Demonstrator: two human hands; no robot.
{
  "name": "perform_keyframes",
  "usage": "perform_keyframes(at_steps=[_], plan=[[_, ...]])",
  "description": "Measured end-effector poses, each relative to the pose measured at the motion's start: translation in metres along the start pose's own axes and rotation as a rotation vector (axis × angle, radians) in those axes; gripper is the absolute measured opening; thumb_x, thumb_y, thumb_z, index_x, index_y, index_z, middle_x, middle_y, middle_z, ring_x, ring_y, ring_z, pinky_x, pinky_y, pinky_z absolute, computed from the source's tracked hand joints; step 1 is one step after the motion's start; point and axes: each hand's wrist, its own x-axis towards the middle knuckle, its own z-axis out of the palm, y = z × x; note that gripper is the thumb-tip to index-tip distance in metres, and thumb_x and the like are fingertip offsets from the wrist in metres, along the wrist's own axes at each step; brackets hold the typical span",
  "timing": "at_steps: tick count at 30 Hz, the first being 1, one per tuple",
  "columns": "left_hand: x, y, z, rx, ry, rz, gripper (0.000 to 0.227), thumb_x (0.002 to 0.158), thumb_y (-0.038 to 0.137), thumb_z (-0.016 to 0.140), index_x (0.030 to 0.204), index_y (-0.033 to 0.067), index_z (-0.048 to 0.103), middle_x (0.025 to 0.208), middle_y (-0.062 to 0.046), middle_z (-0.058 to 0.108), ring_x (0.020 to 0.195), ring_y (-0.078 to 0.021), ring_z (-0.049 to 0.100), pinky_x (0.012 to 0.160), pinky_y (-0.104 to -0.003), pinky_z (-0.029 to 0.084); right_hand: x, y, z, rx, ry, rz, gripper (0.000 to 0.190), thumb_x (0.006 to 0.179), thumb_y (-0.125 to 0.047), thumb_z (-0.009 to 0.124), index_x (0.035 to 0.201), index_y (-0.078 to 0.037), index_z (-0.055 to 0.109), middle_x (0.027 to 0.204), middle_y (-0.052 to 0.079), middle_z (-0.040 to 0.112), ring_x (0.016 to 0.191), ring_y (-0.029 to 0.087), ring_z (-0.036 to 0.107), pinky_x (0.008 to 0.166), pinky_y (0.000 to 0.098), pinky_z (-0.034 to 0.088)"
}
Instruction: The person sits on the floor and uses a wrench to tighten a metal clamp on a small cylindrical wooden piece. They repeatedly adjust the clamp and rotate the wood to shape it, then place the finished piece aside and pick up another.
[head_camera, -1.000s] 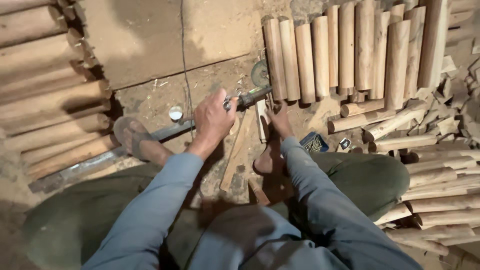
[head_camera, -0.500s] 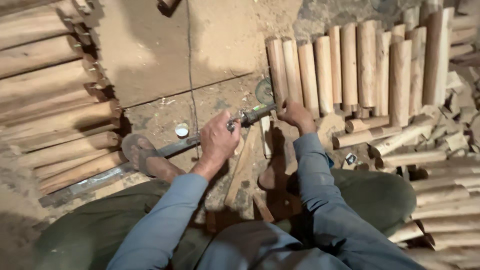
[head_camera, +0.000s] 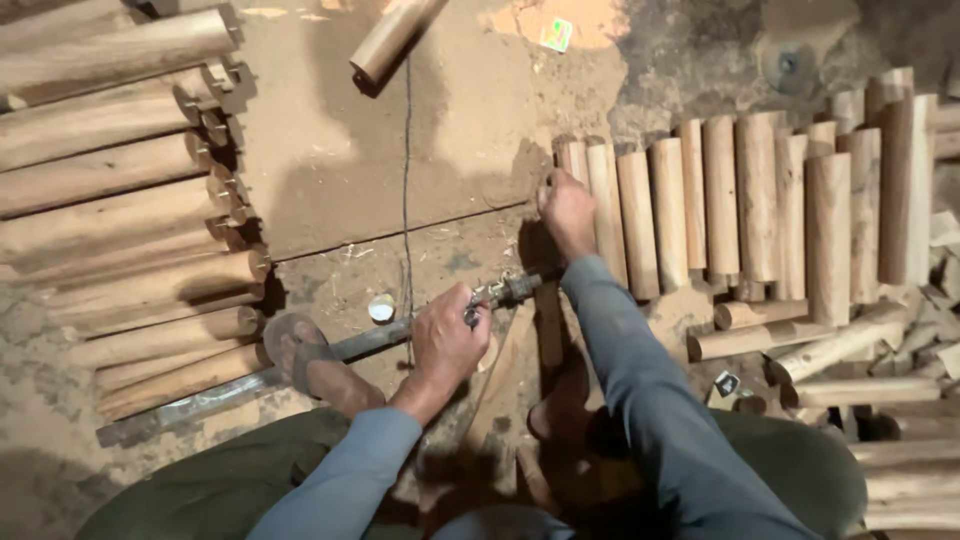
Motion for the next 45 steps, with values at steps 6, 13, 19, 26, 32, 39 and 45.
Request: perform_keyframes(at_steps=[6, 13, 19, 26, 32, 39, 45], plan=[[0.002, -0.001, -0.005, -0.015, 0.006, 0.048, 0.017, 0.082, 0.016, 0.073, 0.087, 0.0055, 0.06, 0.081, -0.017, 0.066, 0.078, -0.0401, 0.066, 0.067, -0.05, 0.051, 0.028, 0.009, 0.071, 0.046, -0.053, -0.023, 0.027, 0.096, -0.028, 0.066, 0.095, -0.002, 0.07, 0.086, 0.022, 0.071, 0.075, 0.042, 0.068, 0.065, 0.0518, 0.054], [0.002, -0.002, 0.0, -0.019, -0.011, 0.012, 0.021, 0.084, 0.017, 0.073, 0.084, 0.0043, 0.057, 0.079, -0.018, 0.065, 0.076, -0.04, 0.065, 0.066, -0.051, 0.05, -0.077, 0.034, 0.039, -0.05, -0.515, 0.235, 0.032, 0.101, -0.031, 0.055, 0.09, -0.006, 0.072, 0.09, 0.025, 0.071, 0.083, 0.044, 0.068, 0.071, 0.0565, 0.053], [0.0, -0.007, 0.004, -0.013, -0.007, -0.015, 0.021, 0.087, 0.023, 0.071, 0.087, 0.0048, 0.06, 0.082, -0.02, 0.067, 0.079, -0.0431, 0.066, 0.068, -0.054, 0.051, -0.213, 0.031, -0.018, 0.432, -0.25, 0.549, 0.037, 0.105, -0.034, 0.049, 0.114, -0.001, 0.063, 0.11, 0.027, 0.069, 0.103, 0.045, 0.064, 0.088, 0.0522, 0.05], [0.004, -0.009, 0.008, 0.028, 0.0, -0.068, 0.024, 0.089, 0.031, 0.068, 0.091, 0.0076, 0.062, 0.079, -0.022, 0.068, 0.077, -0.0466, 0.066, 0.067, -0.057, 0.051, -0.194, 0.032, -0.049, 0.435, -0.661, 0.678, 0.051, 0.102, -0.045, 0.06, 0.12, 0.004, 0.061, 0.111, 0.026, 0.071, 0.104, 0.038, 0.069, 0.091, 0.0475, 0.052], [0.008, -0.013, 0.014, 0.049, 0.013, -0.042, 0.023, 0.091, 0.03, 0.066, 0.086, 0.008, 0.06, 0.077, -0.021, 0.068, 0.076, -0.0459, 0.066, 0.068, -0.057, 0.051, -0.21, 0.046, -0.087, 0.603, -0.545, 0.73, 0.034, 0.091, -0.031, 0.066, 0.11, -0.003, 0.064, 0.092, 0.022, 0.067, 0.081, 0.036, 0.065, 0.072, 0.0512, 0.052], [0.008, -0.014, 0.014, 0.037, 0.056, -0.02, 0.023, 0.088, 0.029, 0.068, 0.087, 0.0075, 0.062, 0.079, -0.021, 0.069, 0.077, -0.0449, 0.067, 0.067, -0.056, 0.051, -0.23, 0.016, -0.06, 0.447, 0.058, 0.827, 0.037, 0.106, -0.036, 0.06, 0.105, 0.001, 0.067, 0.087, 0.016, 0.065, 0.08, 0.032, 0.06, 0.073, 0.0458, 0.048], [0.011, -0.013, 0.016, 0.046, 0.047, -0.038, 0.02, 0.087, 0.027, 0.068, 0.089, 0.008, 0.062, 0.082, -0.019, 0.069, 0.079, -0.0438, 0.067, 0.069, -0.054, 0.051, -0.198, 0.016, -0.038, 0.575, 0.61, 0.683, 0.032, 0.106, -0.032, 0.061, 0.107, 0.0, 0.064, 0.1, 0.021, 0.067, 0.089, 0.035, 0.064, 0.08, 0.0455, 0.053]])
